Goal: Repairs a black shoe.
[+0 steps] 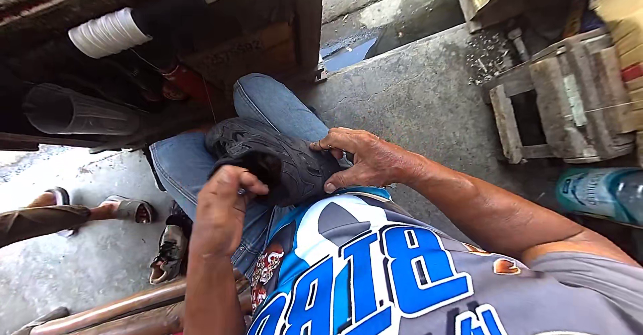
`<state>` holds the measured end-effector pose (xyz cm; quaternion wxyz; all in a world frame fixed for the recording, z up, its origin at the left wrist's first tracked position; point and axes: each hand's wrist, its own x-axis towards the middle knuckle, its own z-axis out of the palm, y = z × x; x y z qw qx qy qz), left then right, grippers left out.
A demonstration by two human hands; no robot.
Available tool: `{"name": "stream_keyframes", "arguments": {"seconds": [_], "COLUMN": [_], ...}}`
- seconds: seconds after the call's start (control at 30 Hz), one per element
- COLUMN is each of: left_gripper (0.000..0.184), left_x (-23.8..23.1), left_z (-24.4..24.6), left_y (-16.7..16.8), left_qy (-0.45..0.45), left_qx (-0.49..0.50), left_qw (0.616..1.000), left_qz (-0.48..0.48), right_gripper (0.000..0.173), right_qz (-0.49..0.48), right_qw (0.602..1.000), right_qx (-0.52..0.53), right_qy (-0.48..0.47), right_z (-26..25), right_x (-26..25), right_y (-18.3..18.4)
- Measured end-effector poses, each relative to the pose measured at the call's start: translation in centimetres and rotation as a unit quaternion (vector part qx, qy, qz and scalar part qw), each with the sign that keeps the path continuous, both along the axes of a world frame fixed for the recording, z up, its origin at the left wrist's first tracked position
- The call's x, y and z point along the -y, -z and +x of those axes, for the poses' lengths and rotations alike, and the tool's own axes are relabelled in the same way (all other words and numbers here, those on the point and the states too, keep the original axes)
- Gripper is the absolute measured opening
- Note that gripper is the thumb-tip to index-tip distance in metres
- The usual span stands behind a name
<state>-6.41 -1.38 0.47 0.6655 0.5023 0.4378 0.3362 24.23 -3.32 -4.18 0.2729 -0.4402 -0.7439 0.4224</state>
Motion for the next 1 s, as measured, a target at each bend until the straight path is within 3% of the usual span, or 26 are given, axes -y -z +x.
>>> {"name": "stream_keyframes", "arguments": {"seconds": [0.13,0.23,0.33,0.4,0.5,0.57,0.6,0.7,0.83,0.9,1.0], "left_gripper": [0.051,0.030,0.021,0.024,0.026,0.027,0.026,0.026,0.024,0.024,0.023], "left_x": [1.3,1.5,2.3,2.5,2.2,2.1,2.1,2.3,2.3,2.3,2.3], "left_z": [3.9,5.3,4.7,3.8,3.1,3.1,3.2,3.2,3.2,3.2,3.2], "left_y": [-0.1,0.2,-0.4,-0.2,1.0,1.3,1.2,1.2,1.2,1.2,1.3], "left_qy": [0.064,0.039,0.020,0.019,0.020,0.020,0.019,0.014,0.011,0.011,0.015], "left_qx": [-0.179,-0.128,-0.096,-0.063,-0.033,-0.017,-0.015,-0.005,0.012,0.016,0.024], "left_qw": [0.982,0.991,0.995,0.997,0.999,1.000,1.000,1.000,0.999,0.999,0.999], "left_qz": [0.015,-0.006,0.027,0.037,0.019,0.006,0.003,-0.014,-0.030,-0.033,-0.031], "right_gripper": [0.067,0.051,0.012,0.019,0.020,0.036,0.035,0.033,0.040,0.039,0.039], "right_qz": [-0.036,-0.111,-0.216,-0.238,-0.227,-0.240,-0.235,-0.148,-0.089,-0.096,-0.027], "right_qw": [0.999,0.985,0.913,0.887,0.917,0.924,0.929,0.968,0.990,0.993,0.999], "right_qx": [-0.027,-0.136,-0.341,-0.378,-0.231,-0.150,-0.130,-0.058,0.052,0.057,0.028], "right_qy": [0.006,0.005,0.055,0.115,0.234,0.257,0.254,0.193,0.095,0.035,-0.034], "right_z": [-0.5,0.3,1.4,2.3,2.5,1.9,1.6,1.7,1.8,1.7,1.3], "right_x": [0.1,0.3,0.8,0.8,1.0,1.6,2.0,2.7,2.4,2.3,2.3], "right_y": [-0.7,-0.9,-0.3,0.2,1.2,2.0,2.3,1.9,-2.7,-4.8,-5.5]}}
